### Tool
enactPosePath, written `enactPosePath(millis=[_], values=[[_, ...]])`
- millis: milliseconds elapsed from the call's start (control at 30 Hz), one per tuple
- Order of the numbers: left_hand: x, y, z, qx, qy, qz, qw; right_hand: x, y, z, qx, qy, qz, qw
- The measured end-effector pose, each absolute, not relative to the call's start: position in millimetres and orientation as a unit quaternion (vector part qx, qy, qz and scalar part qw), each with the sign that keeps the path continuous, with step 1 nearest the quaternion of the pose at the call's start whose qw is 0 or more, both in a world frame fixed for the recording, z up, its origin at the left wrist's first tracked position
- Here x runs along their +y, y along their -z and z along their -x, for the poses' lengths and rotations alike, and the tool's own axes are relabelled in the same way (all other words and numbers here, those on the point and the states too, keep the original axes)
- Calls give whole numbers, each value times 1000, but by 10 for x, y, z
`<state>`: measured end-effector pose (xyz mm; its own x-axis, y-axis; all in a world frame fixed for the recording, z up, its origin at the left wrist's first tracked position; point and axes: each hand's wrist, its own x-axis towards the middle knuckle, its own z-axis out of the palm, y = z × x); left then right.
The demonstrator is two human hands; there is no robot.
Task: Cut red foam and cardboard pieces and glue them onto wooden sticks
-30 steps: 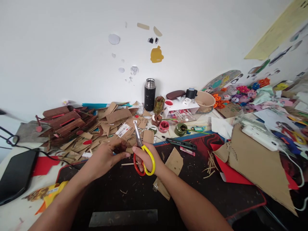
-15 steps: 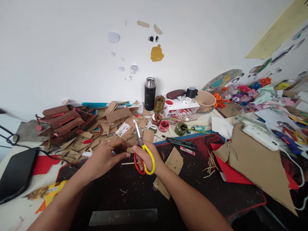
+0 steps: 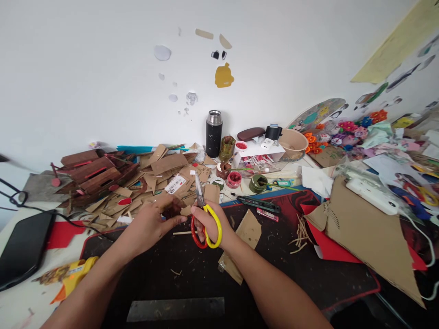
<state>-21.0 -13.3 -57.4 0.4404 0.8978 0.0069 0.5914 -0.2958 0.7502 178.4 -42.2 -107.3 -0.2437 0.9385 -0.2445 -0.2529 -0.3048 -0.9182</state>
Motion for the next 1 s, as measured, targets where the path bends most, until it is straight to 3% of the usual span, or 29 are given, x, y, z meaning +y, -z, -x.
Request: enactPosePath(millis=[167, 367, 1000], values=[[-164, 541, 201, 472, -201, -771, 377, -434, 1070, -1774, -402, -676, 441, 432], [-182, 518, 175, 488, -189, -791, 316, -445, 1084, -1765, -419, -671, 444, 421], [-214, 509, 148, 487, -152, -805, 302, -465, 1040, -1742, -426, -657, 463, 417]])
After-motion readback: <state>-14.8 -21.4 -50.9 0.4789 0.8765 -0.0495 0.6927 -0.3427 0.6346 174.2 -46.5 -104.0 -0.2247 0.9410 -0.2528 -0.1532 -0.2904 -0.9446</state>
